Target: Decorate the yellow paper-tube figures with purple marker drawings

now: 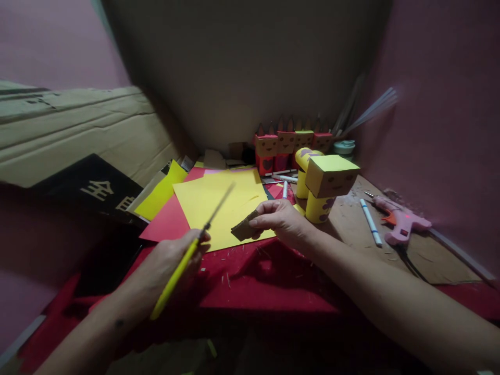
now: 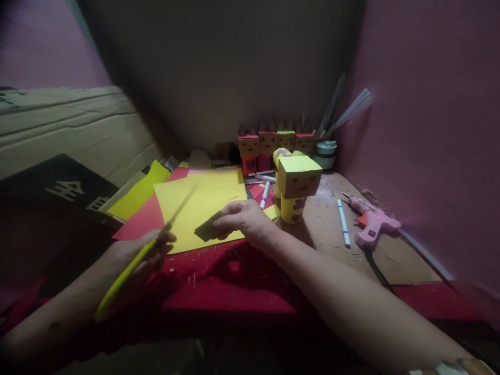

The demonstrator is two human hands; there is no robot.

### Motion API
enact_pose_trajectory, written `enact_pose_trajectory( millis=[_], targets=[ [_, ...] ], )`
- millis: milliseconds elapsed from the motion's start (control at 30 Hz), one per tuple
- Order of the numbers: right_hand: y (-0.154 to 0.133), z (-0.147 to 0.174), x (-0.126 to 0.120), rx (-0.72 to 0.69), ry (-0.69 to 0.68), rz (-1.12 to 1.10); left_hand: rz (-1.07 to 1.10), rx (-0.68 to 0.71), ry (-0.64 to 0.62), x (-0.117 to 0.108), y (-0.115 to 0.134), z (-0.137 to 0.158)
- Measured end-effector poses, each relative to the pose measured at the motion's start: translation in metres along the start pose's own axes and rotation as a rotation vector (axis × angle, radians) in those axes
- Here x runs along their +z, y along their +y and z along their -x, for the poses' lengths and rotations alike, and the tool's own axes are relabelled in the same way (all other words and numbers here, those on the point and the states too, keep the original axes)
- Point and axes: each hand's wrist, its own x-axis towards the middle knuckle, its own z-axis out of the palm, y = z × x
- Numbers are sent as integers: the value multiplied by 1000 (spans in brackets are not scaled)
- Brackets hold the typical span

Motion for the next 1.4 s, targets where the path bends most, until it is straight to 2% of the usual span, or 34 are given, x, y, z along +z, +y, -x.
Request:
enact_pose_trajectory(
  millis=[67,100,133,267,433,567,867,1400],
  targets=[
    [-1,0,1,-6,19,-13,3,-78,-3,6,6,-3],
    [-2,0,2,-10,29,-20,25,-133,50,10,11,-3],
    [-2,0,2,-13,37,-27,43,-136,15,14,17,-3],
    [-3,0,4,-25,61,-52,40,-57,-28,36,32,2],
    [-1,2,6,-20,77,-77,192,36,-14,63,31,1],
    [2,2,7,-22,78,-89,256,78,-9,75,31,-3],
    [2,3,6,-53,98,-43,225,71,11,81,38,-10],
    [7,0,2,-74,124,-57,205,34,-80,82,42,-21]
  ],
)
